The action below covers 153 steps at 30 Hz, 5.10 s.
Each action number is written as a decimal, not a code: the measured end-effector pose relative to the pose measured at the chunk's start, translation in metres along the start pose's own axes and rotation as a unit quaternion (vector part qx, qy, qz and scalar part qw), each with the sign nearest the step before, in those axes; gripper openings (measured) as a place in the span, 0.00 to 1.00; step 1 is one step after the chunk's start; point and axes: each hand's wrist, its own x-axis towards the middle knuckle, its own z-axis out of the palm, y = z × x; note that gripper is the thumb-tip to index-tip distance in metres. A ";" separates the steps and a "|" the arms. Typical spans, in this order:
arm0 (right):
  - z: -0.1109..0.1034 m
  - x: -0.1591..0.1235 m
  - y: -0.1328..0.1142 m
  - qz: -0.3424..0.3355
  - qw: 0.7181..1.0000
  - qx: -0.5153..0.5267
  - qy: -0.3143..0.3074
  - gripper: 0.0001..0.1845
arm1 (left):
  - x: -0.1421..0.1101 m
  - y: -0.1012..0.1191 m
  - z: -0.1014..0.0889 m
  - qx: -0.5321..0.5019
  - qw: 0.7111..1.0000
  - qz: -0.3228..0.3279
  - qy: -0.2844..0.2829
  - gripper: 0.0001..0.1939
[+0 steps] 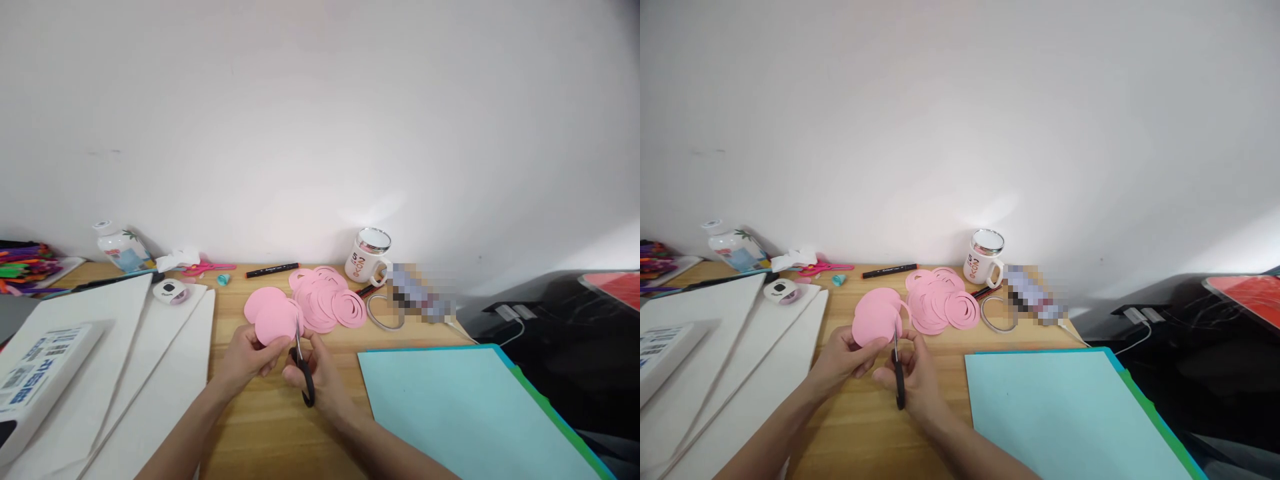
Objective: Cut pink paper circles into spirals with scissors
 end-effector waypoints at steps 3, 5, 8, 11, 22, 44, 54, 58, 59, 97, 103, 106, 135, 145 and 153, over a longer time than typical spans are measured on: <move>0.000 0.000 0.001 -0.005 1.000 -0.011 0.003 0.28 | 0.001 -0.001 -0.001 -0.007 1.000 -0.003 0.009 0.19; 0.000 0.000 0.000 -0.005 1.000 -0.020 0.004 0.27 | 0.002 -0.002 -0.001 -0.015 1.000 -0.003 0.011 0.19; -0.001 0.000 0.000 0.005 0.999 -0.034 0.006 0.26 | 0.003 -0.005 -0.003 -0.029 1.000 0.001 0.010 0.17; -0.003 0.000 0.000 0.007 0.999 -0.046 0.001 0.25 | 0.003 -0.007 -0.004 -0.046 0.999 0.003 0.005 0.16; 0.002 -0.004 0.005 0.021 0.999 -0.045 0.003 0.25 | 0.004 -0.008 -0.002 -0.074 0.997 0.003 0.019 0.18; 0.001 0.000 -0.011 0.018 0.998 -0.061 0.011 0.27 | 0.002 -0.007 -0.003 -0.054 0.998 0.001 0.009 0.16; -0.004 0.000 -0.004 0.010 0.997 -0.072 -0.006 0.27 | 0.003 -0.003 -0.005 -0.089 0.996 0.020 0.018 0.18; -0.002 -0.001 -0.001 0.009 0.998 -0.064 -0.002 0.27 | 0.003 -0.003 -0.004 -0.123 0.992 0.018 0.016 0.16; -0.001 -0.001 0.000 0.013 0.998 -0.064 0.000 0.27 | 0.003 -0.003 -0.004 -0.129 0.991 0.014 0.015 0.16; -0.001 -0.001 -0.006 0.009 0.997 -0.071 -0.004 0.25 | 0.003 -0.001 -0.002 -0.115 0.993 0.004 0.038 0.16; 0.001 -0.003 0.000 0.018 0.997 -0.071 0.002 0.25 | 0.004 -0.003 0.000 -0.135 0.990 -0.016 0.033 0.16; 0.001 -0.002 -0.002 0.009 0.998 -0.059 0.022 0.26 | 0.005 -0.007 -0.002 -0.124 0.992 -0.018 0.033 0.16; -0.003 0.000 -0.007 0.000 0.998 -0.070 -0.004 0.24 | 0.005 -0.007 -0.005 -0.157 0.987 -0.001 0.030 0.17; 0.002 -0.003 0.006 0.034 0.998 -0.059 -0.008 0.25 | 0.005 -0.010 -0.001 -0.155 0.987 -0.036 0.028 0.15; 0.000 0.000 -0.008 0.017 1.000 -0.025 0.005 0.29 | 0.005 -0.012 -0.003 -0.102 0.994 -0.023 0.026 0.15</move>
